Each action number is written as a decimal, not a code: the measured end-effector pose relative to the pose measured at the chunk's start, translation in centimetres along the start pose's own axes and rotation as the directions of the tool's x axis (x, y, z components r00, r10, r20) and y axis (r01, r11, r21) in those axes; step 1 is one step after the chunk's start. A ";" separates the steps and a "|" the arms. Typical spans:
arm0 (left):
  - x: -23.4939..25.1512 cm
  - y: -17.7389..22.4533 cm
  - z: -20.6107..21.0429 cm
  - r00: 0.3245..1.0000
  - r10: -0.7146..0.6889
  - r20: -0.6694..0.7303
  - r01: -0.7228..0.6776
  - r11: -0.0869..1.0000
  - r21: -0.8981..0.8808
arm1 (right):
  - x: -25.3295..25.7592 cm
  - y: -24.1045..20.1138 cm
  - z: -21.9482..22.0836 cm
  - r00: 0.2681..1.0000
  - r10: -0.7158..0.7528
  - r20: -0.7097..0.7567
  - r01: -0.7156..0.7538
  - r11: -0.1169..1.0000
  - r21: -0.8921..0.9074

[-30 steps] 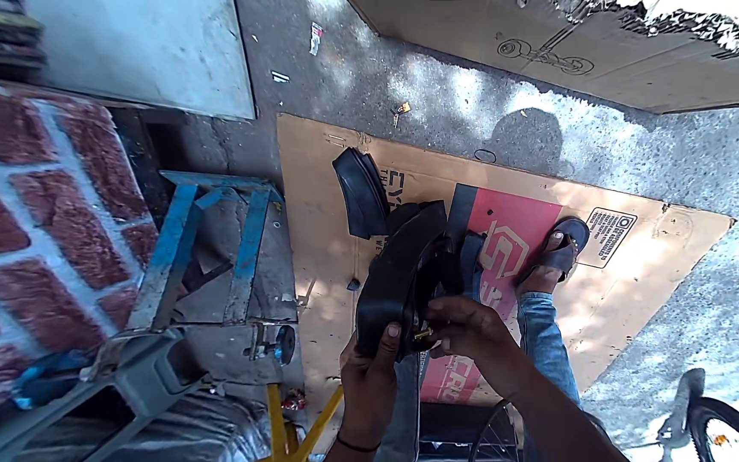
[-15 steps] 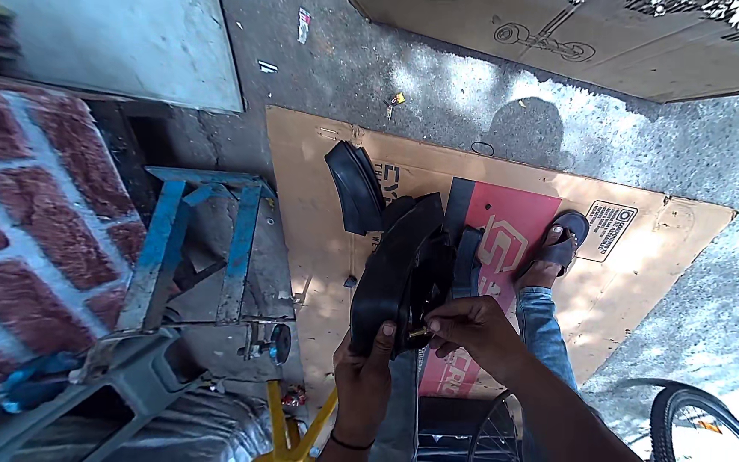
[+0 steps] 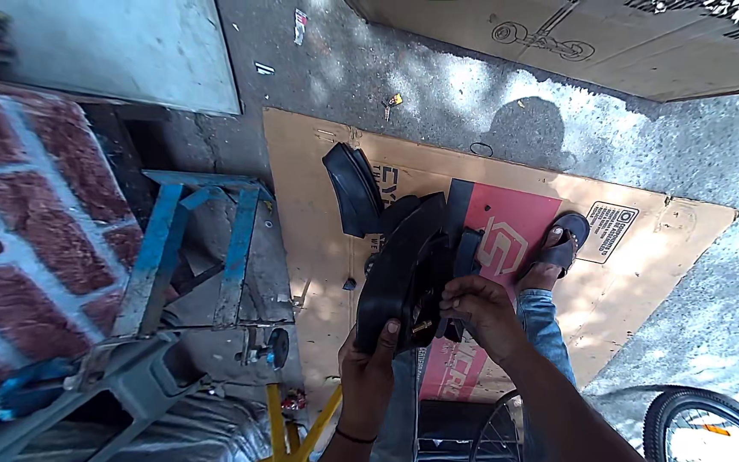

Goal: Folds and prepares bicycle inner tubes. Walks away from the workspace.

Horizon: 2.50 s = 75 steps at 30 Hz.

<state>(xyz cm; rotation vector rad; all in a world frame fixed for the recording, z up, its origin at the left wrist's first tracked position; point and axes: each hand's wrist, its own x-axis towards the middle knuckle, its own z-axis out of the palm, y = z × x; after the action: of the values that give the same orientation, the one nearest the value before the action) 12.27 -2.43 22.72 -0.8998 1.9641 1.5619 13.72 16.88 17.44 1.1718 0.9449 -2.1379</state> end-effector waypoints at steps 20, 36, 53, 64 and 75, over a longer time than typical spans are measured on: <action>24.2 -5.3 3.4 0.943 0.062 -0.326 0.146 0.805 0.575 | 10.5 -3.0 0.5 0.858 -0.511 0.063 0.443 0.671 -0.595; 17.6 4.5 -6.2 0.990 -0.131 -0.051 0.140 0.937 0.320 | 7.0 -1.1 4.4 0.888 -0.460 -0.030 0.330 0.679 -0.655; 1.8 1.0 -7.0 0.940 -0.271 0.207 0.327 0.890 -0.318 | 4.4 -1.7 11.8 0.982 0.188 -0.033 -0.159 0.712 -0.684; 7.4 1.0 -5.6 0.813 -0.450 0.370 0.530 0.834 -0.150 | 2.5 -0.7 7.2 0.967 0.051 0.252 0.126 0.759 -0.639; 5.3 0.9 -1.7 0.947 -0.134 0.292 0.109 0.989 0.100 | 2.0 -3.4 4.9 0.999 0.012 0.048 0.018 0.819 -0.574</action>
<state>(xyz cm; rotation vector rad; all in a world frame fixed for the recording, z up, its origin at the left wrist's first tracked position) 8.07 -5.01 19.94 -0.6916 1.7133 1.4407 7.89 14.97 18.66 0.7992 1.4373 -1.6767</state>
